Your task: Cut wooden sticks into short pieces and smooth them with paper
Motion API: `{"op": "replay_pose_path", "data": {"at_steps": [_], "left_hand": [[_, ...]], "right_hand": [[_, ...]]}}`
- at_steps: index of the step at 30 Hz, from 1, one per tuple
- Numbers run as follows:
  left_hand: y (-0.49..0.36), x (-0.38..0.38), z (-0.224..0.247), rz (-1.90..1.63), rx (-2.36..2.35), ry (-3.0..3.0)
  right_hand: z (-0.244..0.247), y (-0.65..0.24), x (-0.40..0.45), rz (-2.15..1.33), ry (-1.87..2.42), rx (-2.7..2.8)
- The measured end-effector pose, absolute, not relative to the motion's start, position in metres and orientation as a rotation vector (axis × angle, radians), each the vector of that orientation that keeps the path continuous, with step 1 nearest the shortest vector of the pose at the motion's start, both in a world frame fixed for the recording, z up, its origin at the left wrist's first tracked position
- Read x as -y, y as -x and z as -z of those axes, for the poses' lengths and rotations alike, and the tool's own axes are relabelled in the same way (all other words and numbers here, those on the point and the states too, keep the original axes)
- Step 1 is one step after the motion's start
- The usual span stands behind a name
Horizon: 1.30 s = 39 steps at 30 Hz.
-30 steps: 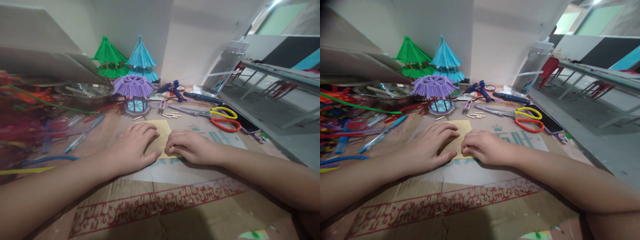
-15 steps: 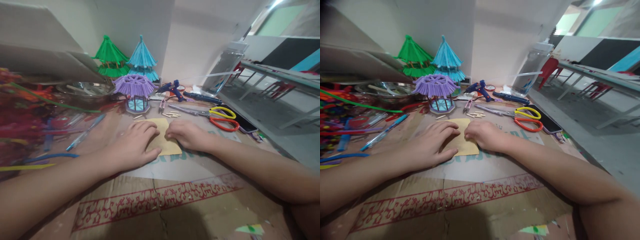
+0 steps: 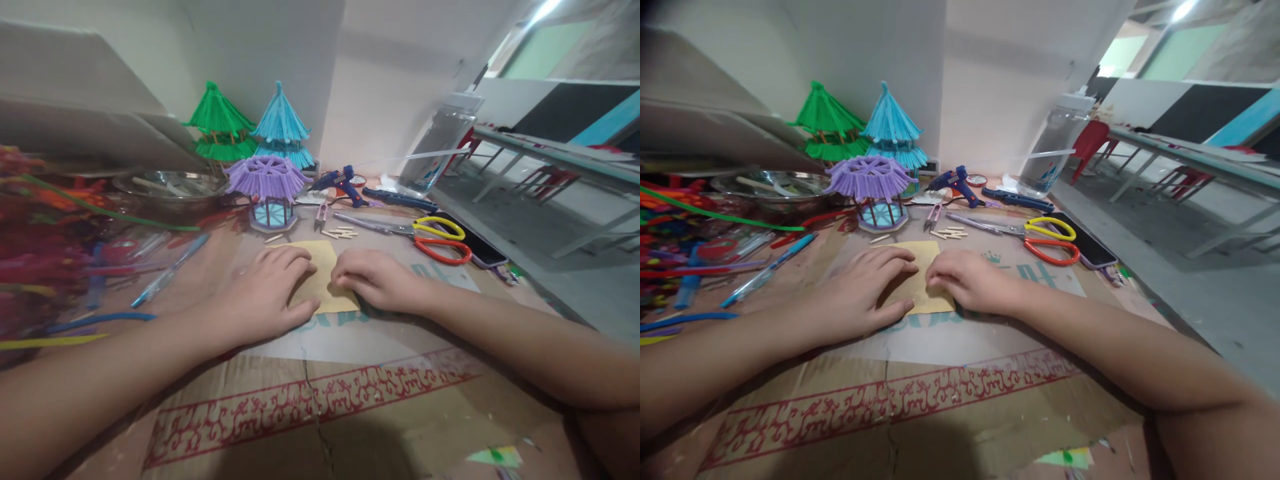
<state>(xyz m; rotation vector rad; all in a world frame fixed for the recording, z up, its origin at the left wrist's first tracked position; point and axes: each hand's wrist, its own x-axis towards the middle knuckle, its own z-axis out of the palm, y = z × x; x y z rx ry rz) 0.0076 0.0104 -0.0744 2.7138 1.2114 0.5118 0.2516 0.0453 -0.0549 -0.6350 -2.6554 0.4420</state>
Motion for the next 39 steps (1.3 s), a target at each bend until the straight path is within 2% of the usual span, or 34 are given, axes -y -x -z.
{"op": "replay_pose_path", "data": {"at_steps": [3,7,13,20,26,30,32,36,39], "left_hand": [[-0.007,-0.011,0.075,-0.528,-1.198,-2.720],[-0.007,-0.011,0.076,-0.541,-1.192,-2.725],[-0.006,-0.012,0.076,-0.517,-1.154,-2.737],[-0.004,-0.015,0.074,-0.467,-1.152,-2.720],[0.001,-0.013,0.069,-0.437,-0.972,-2.713],[0.003,-0.012,0.068,-0.422,-0.941,-2.687],[0.003,-0.012,0.068,-0.412,-0.940,-2.690],[0.002,-0.012,0.066,-0.376,-0.942,-2.710],[0.001,-0.012,0.065,-0.379,-0.954,-2.700]], "right_hand": [[0.056,-0.251,-0.045,-0.467,0.543,2.706],[0.057,-0.250,-0.053,-0.341,0.689,2.643],[0.049,-0.253,-0.041,-0.713,0.516,2.719],[0.059,-0.249,-0.066,-0.329,0.681,2.628],[0.048,-0.257,-0.034,-0.748,0.489,2.670],[0.044,-0.255,-0.017,-0.902,0.410,2.697],[0.046,-0.254,-0.021,-0.822,0.394,2.734],[0.054,-0.254,-0.047,-0.402,0.538,2.697],[0.054,-0.256,-0.053,-0.338,0.658,2.639]]}}
